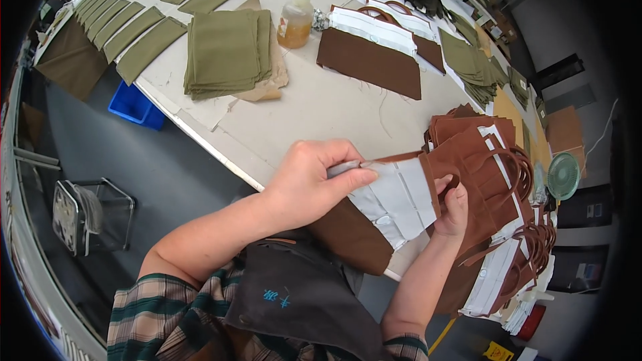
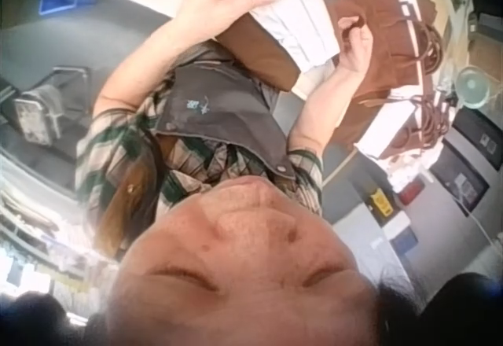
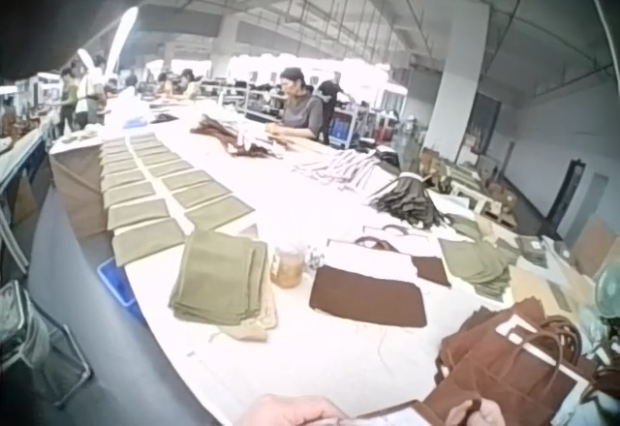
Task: The recorder is folding and assembling small brown bags at an industrial workbench.
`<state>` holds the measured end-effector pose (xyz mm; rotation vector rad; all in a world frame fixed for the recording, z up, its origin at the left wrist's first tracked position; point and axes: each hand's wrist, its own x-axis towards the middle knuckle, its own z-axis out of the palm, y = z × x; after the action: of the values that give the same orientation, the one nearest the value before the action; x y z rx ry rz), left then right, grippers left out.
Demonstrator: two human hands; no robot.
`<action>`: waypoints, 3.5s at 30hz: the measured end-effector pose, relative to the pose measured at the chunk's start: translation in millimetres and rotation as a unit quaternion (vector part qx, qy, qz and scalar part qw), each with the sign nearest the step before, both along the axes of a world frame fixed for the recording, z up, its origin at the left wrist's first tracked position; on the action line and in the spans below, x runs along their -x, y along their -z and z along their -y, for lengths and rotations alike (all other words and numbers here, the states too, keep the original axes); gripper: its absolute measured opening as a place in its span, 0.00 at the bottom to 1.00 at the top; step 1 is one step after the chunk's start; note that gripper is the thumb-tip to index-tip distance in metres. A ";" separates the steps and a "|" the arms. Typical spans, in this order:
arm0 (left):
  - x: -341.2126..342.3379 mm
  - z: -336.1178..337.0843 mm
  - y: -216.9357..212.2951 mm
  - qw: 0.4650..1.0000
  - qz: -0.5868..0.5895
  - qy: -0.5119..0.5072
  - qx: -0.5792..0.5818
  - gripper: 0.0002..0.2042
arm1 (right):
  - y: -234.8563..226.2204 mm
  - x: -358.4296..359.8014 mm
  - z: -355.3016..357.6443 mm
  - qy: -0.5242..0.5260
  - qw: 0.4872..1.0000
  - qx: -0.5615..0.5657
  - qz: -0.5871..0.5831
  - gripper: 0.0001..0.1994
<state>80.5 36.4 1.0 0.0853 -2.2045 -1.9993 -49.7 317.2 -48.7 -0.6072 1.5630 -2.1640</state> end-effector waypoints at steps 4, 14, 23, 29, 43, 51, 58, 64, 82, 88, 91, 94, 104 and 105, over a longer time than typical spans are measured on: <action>0.0 26.7 -41.3 0.986 -0.128 -0.047 0.093 0.04 | -63.0 -8.6 19.5 0.033 0.986 -0.080 -0.139 0.16; 16.1 32.9 16.6 0.843 -0.352 0.057 0.402 0.13 | -26.8 40.3 53.1 0.042 0.964 -0.205 -0.166 0.14; 14.1 47.2 61.8 0.931 -0.129 0.151 0.305 0.18 | 32.0 33.3 21.5 0.059 0.953 -0.266 -0.129 0.14; 21.7 13.3 74.2 0.879 -0.113 0.124 0.446 0.16 | 36.1 27.6 26.6 0.088 0.929 -0.302 -0.194 0.10; 23.8 14.3 63.4 0.862 -0.060 0.184 0.469 0.25 | 32.7 24.2 30.7 0.098 0.924 -0.312 -0.198 0.07; 24.9 12.1 59.8 0.821 -0.052 0.205 0.530 0.36 | 43.8 23.6 39.7 0.164 0.919 -0.295 -0.205 0.13; 8.1 3.2 47.3 0.813 -0.084 0.198 0.541 0.35 | 28.4 32.1 62.2 0.162 0.855 -0.428 -0.245 0.09; 23.2 30.3 30.8 0.851 -0.187 0.003 0.491 0.30 | -20.6 -22.2 60.8 0.041 0.906 -0.332 -0.258 0.07; 19.4 -15.4 -9.8 0.919 -0.230 0.134 0.293 0.08 | -81.8 -59.2 58.8 0.080 0.910 -0.250 -0.320 0.20; 14.6 -30.5 -0.3 0.906 -0.299 0.105 0.281 0.11 | -87.1 -55.6 50.1 -0.076 0.923 -0.305 -0.222 0.10; 12.1 -31.5 -0.3 0.904 -0.304 0.119 0.277 0.12 | -85.9 -55.3 47.7 -0.090 0.931 -0.292 -0.201 0.08; 9.5 -30.2 -0.9 0.898 -0.311 0.136 0.280 0.13 | -83.3 -55.8 46.3 -0.108 0.937 -0.275 -0.186 0.08; 5.6 -29.7 1.5 0.899 -0.325 0.143 0.257 0.14 | -78.5 -54.4 46.9 -0.154 0.952 -0.244 -0.103 0.07; 5.5 -29.3 1.6 0.899 -0.325 0.144 0.257 0.14 | -77.8 -53.4 46.9 -0.153 0.952 -0.245 -0.103 0.07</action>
<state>74.9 65.7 -0.6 -0.8809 -2.2417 -1.1954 3.6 270.3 29.1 -0.8550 1.8776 -1.4486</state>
